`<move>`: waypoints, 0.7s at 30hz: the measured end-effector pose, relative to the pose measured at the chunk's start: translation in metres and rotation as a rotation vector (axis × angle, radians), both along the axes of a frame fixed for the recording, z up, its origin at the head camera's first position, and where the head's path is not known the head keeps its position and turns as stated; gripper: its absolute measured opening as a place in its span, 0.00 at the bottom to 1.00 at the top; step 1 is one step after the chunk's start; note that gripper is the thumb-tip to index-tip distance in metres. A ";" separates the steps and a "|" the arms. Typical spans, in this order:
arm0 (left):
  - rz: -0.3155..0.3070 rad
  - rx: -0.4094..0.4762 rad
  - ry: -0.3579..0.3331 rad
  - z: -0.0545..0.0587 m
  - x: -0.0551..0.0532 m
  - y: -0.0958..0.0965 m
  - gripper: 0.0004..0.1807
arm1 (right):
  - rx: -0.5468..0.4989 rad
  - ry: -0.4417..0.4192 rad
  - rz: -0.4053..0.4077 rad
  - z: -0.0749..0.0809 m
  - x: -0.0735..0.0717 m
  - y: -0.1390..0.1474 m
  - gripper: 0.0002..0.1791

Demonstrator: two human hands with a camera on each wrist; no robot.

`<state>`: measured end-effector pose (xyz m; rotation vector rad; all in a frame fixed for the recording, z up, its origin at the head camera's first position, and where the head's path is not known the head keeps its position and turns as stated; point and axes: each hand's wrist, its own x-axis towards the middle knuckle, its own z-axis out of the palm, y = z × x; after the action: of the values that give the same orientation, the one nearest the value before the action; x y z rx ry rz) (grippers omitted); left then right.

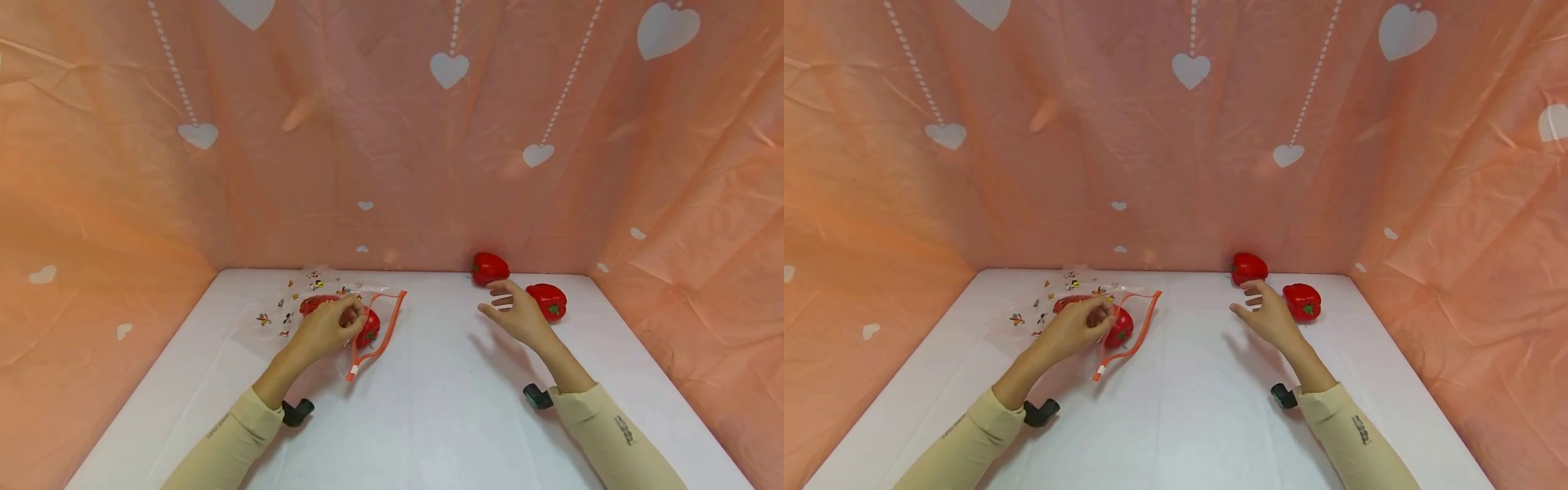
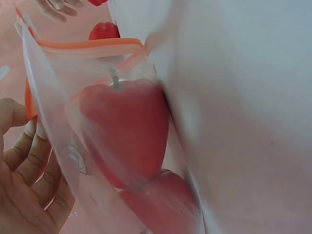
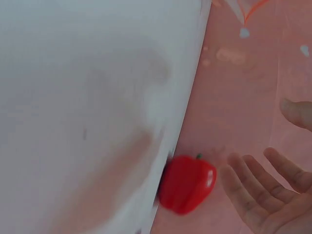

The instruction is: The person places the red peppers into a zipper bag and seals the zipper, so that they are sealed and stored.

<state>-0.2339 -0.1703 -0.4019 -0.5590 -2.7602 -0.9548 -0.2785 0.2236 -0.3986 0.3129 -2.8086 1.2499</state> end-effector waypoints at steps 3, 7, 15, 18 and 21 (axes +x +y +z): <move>0.004 -0.002 0.007 0.000 0.000 0.000 0.04 | 0.026 0.030 -0.028 0.003 -0.001 0.010 0.33; 0.000 -0.003 0.003 -0.001 0.000 0.000 0.04 | 0.057 0.062 -0.055 0.005 -0.002 0.021 0.35; 0.001 -0.001 -0.002 -0.001 0.001 0.001 0.04 | 0.111 0.159 -0.103 0.005 -0.004 0.043 0.34; -0.003 0.001 0.000 -0.001 0.001 0.001 0.04 | 0.149 0.173 -0.124 0.005 -0.005 0.052 0.34; -0.006 -0.001 0.000 -0.001 0.000 0.001 0.04 | 0.170 0.171 -0.135 0.005 -0.005 0.059 0.34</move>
<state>-0.2336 -0.1695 -0.4027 -0.5683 -2.7605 -0.9551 -0.2836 0.2826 -0.3937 0.2205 -2.7410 0.9140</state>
